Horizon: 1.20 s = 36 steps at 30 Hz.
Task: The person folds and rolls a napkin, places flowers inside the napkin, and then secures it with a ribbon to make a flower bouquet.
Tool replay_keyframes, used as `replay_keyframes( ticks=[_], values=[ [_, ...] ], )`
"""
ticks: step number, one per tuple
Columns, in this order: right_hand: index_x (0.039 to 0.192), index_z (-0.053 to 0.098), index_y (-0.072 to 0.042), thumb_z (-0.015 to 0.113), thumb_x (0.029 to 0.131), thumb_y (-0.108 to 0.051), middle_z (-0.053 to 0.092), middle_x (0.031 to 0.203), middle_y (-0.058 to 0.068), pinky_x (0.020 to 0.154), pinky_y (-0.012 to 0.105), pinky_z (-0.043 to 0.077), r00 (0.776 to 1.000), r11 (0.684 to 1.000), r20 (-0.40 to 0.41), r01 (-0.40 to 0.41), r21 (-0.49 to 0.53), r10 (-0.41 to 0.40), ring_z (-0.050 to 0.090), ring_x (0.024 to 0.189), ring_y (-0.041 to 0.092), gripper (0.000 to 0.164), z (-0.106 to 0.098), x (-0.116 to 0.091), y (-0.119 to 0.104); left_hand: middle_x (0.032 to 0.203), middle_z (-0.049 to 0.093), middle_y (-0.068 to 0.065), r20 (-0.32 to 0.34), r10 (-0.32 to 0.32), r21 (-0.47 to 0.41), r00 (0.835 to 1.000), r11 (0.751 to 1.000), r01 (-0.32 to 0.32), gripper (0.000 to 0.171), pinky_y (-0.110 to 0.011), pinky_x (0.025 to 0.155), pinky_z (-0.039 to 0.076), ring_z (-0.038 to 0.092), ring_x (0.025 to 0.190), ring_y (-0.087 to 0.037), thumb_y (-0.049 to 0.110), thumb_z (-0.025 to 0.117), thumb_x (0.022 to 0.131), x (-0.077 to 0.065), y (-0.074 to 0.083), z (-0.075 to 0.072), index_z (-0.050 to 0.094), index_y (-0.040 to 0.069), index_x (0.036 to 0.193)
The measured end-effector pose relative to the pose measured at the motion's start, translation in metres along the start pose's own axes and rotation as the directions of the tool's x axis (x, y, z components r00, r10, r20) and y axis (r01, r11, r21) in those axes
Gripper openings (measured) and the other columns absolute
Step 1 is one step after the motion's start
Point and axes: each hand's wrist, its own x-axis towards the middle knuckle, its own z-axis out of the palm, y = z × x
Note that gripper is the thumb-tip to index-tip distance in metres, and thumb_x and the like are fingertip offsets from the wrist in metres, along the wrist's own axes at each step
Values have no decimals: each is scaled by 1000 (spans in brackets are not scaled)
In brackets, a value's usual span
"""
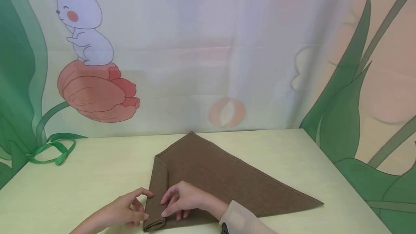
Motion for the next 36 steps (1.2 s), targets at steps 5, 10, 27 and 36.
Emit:
replay_keyframes(
  ticks=[5, 10, 27, 36],
  values=[
    [96, 64, -6, 70, 77, -5, 66, 70, 3, 37, 19, 39, 1000, 1000, 21, -5, 23, 5, 53, 43, 9, 20, 2, 4, 1, 68, 51, -4, 24, 9, -12, 1000, 1000, -8, 46, -29, 52, 48, 54, 56, -15, 10, 69, 79, 4, 0, 2, 46, 5, 119],
    [100, 64, -8, 70, 77, -4, 63, 63, 1, 35, 19, 38, 999, 999, 18, -46, 26, 46, 49, 39, 7, 24, -2, 9, 3, 69, 49, -4, 16, 7, -1, 1000, 1000, -7, 41, -29, 51, 49, 54, 56, -14, 7, 72, 76, 5, 1, 4, 49, 5, 110],
    [127, 54, -18, 69, 79, -9, 60, 60, 2, 35, 19, 38, 965, 981, -183, -195, -16, 189, 48, 36, 7, 51, -33, 61, -1, 70, 47, -4, 9, -30, 38, 1000, 999, 29, 37, -30, 51, 50, 52, 53, -13, 2, 73, 72, 8, 2, 5, 53, 5, 103],
    [129, 51, -18, 68, 79, -8, 59, 60, 5, 37, 20, 40, 977, 992, -178, -125, -23, 119, 51, 39, 9, 54, -36, 48, 2, 76, 50, -6, -4, -26, 41, 1000, 999, 26, 39, -31, 52, 50, 55, 58, -15, 5, 75, 71, 9, 4, 6, 53, 5, 104]
  ],
)
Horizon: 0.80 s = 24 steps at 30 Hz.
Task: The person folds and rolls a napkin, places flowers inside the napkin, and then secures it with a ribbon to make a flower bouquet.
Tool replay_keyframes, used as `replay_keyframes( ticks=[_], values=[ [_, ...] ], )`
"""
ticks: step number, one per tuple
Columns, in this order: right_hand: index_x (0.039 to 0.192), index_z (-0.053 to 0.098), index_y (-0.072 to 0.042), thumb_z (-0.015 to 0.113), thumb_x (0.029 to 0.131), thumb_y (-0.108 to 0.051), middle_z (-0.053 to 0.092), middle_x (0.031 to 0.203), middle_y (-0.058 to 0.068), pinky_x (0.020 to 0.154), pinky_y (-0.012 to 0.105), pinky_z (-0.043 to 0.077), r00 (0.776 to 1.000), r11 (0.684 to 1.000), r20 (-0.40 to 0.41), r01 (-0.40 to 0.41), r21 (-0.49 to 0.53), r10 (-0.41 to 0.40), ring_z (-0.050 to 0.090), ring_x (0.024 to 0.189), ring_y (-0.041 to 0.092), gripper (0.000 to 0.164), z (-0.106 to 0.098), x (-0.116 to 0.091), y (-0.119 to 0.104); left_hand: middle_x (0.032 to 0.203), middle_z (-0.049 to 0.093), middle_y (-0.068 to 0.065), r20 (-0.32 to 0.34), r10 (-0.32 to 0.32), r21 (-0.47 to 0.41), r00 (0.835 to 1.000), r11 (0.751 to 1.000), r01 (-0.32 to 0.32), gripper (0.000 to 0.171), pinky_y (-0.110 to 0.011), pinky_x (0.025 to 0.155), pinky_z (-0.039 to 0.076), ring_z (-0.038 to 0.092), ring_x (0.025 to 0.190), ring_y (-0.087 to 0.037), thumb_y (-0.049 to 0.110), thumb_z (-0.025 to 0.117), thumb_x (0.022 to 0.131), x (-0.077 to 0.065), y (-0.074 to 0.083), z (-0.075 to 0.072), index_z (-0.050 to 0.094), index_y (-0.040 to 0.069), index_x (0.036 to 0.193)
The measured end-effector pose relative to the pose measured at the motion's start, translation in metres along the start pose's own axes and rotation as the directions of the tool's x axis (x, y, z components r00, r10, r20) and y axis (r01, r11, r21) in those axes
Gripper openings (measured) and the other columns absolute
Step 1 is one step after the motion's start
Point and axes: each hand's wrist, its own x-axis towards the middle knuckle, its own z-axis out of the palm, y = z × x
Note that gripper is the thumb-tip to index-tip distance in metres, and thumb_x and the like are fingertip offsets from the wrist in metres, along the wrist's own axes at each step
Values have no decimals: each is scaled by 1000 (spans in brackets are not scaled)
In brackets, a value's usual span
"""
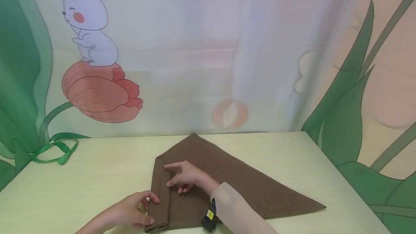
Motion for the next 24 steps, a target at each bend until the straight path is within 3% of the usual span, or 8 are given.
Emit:
replay_keyframes(
  ticks=[5, 14, 24],
  values=[
    [125, 55, -15, 68, 79, -6, 64, 68, 4, 37, 19, 40, 997, 999, 72, 30, 29, -32, 52, 41, 8, 48, 3, -15, 3, 77, 51, -8, -14, -18, -2, 1000, 1000, 18, 43, -31, 51, 50, 55, 56, -16, 7, 75, 72, 1, 1, 1, 50, 5, 108],
    [119, 58, -12, 68, 79, -5, 65, 72, 1, 37, 18, 40, 991, 997, 128, 34, 65, -42, 51, 41, 7, 42, 9, -32, 6, 71, 51, -8, -3, 15, -10, 1000, 1000, -15, 49, -22, 47, 42, 50, 47, -10, 6, 74, 73, 2, 4, 4, 45, 2, 113],
    [119, 56, -9, 67, 80, -4, 67, 79, 2, 37, 18, 39, 985, 993, 159, 49, 111, -66, 51, 43, 7, 41, 8, -43, 11, 69, 47, -8, -72, 44, 47, 996, 998, -41, 50, -25, 44, 43, 49, 45, -13, 1, 73, 67, 9, 10, 10, 48, 4, 110]
  ],
)
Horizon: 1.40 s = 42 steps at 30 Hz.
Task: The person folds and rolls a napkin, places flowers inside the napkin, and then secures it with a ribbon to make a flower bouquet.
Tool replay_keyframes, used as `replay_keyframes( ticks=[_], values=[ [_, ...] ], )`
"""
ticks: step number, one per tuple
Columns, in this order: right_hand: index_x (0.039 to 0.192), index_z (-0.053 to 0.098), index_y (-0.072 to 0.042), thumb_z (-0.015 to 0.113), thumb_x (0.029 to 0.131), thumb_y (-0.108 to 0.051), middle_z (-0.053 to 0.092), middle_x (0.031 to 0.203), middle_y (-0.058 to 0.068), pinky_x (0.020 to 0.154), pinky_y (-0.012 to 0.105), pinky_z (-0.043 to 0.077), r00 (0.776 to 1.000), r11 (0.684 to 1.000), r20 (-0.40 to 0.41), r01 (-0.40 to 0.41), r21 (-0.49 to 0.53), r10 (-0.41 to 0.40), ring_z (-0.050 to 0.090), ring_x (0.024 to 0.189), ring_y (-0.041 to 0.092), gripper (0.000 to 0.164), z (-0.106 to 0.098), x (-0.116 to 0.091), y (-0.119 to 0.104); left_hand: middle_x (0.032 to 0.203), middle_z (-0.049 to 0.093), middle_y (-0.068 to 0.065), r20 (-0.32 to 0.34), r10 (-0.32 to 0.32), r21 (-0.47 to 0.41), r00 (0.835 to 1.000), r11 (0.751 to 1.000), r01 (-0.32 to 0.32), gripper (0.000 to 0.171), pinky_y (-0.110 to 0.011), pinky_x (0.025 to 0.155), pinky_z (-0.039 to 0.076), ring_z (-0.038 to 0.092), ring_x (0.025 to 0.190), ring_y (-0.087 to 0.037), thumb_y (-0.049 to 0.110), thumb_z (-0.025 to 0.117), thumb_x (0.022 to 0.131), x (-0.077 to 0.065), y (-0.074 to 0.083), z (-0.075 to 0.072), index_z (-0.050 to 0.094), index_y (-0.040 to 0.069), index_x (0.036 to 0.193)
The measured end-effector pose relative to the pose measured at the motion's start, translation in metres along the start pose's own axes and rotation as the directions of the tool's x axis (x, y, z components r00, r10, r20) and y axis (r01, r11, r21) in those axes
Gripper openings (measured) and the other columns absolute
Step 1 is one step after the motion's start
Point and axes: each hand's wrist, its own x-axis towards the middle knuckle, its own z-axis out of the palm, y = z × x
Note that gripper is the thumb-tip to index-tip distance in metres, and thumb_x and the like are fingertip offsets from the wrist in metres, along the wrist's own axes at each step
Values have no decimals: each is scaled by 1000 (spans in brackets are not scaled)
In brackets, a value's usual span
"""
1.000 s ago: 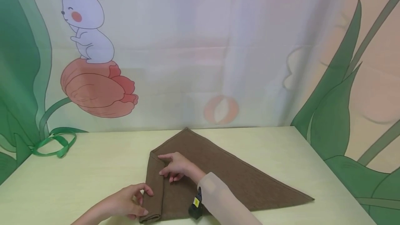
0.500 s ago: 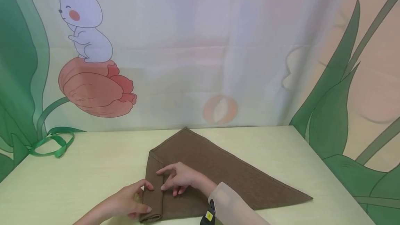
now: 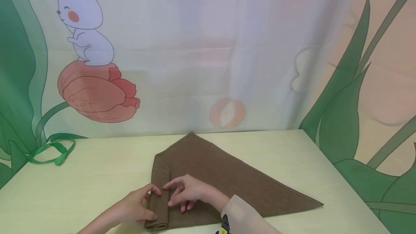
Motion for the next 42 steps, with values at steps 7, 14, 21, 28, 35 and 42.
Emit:
replay_keyframes(
  ticks=[7, 14, 21, 28, 35, 42],
  values=[
    [118, 57, -9, 68, 80, -5, 66, 78, 2, 37, 19, 40, 1000, 1000, -17, 0, -2, 0, 52, 43, 8, 40, -6, -10, 4, 70, 46, -8, -30, 42, 50, 999, 998, -40, 54, -23, 41, 40, 45, 44, -12, -3, 65, 63, 7, 13, 8, 45, 1, 113],
    [117, 57, -6, 68, 80, -7, 66, 78, 2, 38, 19, 40, 999, 1000, -33, -2, -7, 2, 53, 44, 8, 39, -13, -18, 8, 76, 49, -9, -35, 54, 86, 998, 995, -51, 62, -22, 39, 38, 44, 43, -10, -3, 64, 63, 13, 24, 15, 39, -3, 120],
    [117, 56, -5, 67, 80, -7, 65, 79, 2, 39, 20, 41, 997, 1000, -73, 10, 4, -10, 53, 45, 8, 39, -17, -27, 12, 83, 49, -8, -54, 93, 104, 994, 991, -87, 76, -25, 43, 39, 45, 48, -11, 11, 72, 70, 20, 28, 24, 30, -6, 130],
    [116, 55, -5, 66, 82, -10, 66, 83, 5, 40, 20, 42, 986, 999, -159, 46, -5, -47, 55, 47, 10, 36, -22, -35, 13, 90, 53, -8, -2, 125, 24, 992, 992, -125, 73, -27, 52, 45, 52, 61, -13, 25, 69, 80, 24, 27, 29, 28, -7, 131],
    [113, 59, -10, 69, 81, -13, 65, 80, 4, 38, 21, 41, 984, 998, -170, 41, -52, -50, 53, 45, 11, 34, -23, -40, 14, 93, 57, -8, 63, 142, -5, 988, 990, -142, 52, -30, 63, 46, 54, 76, -16, 2, 67, 79, 25, 25, 28, 42, -5, 124],
    [108, 61, -9, 72, 78, -17, 61, 73, 1, 35, 19, 37, 992, 988, -105, 49, -148, -65, 50, 41, 9, 33, -19, -44, 11, 77, 52, -3, 41, 101, 86, 994, 991, -104, 46, -26, 56, 41, 49, 65, -14, 10, 74, 73, 23, 23, 25, 54, -1, 113]
  ],
)
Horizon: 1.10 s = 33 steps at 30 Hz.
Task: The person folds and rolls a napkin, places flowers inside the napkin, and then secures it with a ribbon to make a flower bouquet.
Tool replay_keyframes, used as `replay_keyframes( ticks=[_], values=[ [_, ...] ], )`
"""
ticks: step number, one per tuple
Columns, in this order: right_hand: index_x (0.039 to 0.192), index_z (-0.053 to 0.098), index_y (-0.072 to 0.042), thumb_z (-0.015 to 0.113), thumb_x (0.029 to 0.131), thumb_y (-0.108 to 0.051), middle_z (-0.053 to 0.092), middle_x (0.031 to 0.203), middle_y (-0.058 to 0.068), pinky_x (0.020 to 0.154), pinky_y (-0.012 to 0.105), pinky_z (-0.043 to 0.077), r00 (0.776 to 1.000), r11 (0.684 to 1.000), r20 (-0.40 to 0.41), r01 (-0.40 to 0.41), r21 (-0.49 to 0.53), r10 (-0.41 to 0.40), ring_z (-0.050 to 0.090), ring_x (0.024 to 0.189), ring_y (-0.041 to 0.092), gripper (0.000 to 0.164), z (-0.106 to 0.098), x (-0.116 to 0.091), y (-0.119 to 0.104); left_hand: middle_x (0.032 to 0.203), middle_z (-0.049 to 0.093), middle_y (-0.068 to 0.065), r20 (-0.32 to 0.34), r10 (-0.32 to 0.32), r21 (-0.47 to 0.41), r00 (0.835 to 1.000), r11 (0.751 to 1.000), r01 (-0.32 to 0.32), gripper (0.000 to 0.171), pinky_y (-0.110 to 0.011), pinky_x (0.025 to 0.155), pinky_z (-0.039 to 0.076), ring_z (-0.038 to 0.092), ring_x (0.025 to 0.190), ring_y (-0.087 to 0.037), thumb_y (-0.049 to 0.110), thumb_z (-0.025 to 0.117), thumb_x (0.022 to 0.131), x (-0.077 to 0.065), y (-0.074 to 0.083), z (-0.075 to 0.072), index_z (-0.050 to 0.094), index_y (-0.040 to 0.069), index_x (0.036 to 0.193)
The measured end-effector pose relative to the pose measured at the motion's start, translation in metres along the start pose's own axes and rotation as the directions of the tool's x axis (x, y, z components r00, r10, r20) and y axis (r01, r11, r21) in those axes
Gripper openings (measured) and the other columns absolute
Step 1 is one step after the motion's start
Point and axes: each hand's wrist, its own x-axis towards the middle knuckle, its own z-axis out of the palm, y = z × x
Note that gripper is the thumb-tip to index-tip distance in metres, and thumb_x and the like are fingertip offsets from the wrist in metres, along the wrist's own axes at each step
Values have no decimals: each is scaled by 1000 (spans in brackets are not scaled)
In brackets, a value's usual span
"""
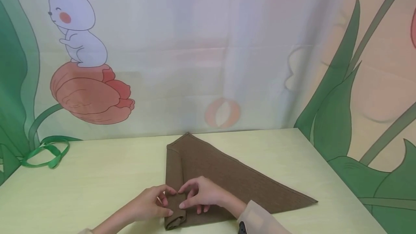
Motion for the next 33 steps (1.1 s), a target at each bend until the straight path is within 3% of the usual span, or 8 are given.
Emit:
replay_keyframes(
  ticks=[10, 20, 27, 33],
  values=[
    [106, 62, -7, 76, 72, -10, 60, 67, 1, 35, 18, 38, 1000, 999, 2, -30, -42, 30, 48, 39, 7, 37, 0, -5, 1, 76, 55, -4, 25, -31, 71, 999, 997, 29, 51, -32, 59, 42, 49, 67, -17, 18, 77, 71, 4, -3, 0, 53, 6, 114],
    [102, 63, -10, 78, 68, -6, 59, 70, -1, 34, 18, 36, 996, 994, -53, -70, -87, 65, 49, 40, 8, 37, 3, -5, 1, 63, 51, -1, 61, 0, 29, 998, 1000, -1, 53, -24, 50, 37, 45, 53, -11, 11, 77, 70, 10, -3, 5, 51, 3, 115],
    [102, 63, -11, 79, 68, -7, 59, 71, -2, 34, 17, 31, 998, 991, -42, -48, -128, 43, 46, 39, 7, 38, 6, 0, 0, 56, 53, -1, 85, -20, -17, 996, 1000, 22, 56, -24, 47, 40, 49, 48, -10, 6, 76, 68, 10, -4, 3, 48, 2, 116],
    [103, 63, -10, 78, 68, -6, 59, 71, -3, 34, 16, 30, 999, 992, -22, -28, -123, 25, 47, 39, 7, 38, 13, 7, -3, 55, 54, -1, 84, -23, 6, 996, 1000, 22, 56, -24, 47, 41, 50, 46, -11, 5, 76, 67, 5, -7, -3, 48, 1, 115]
  ],
)
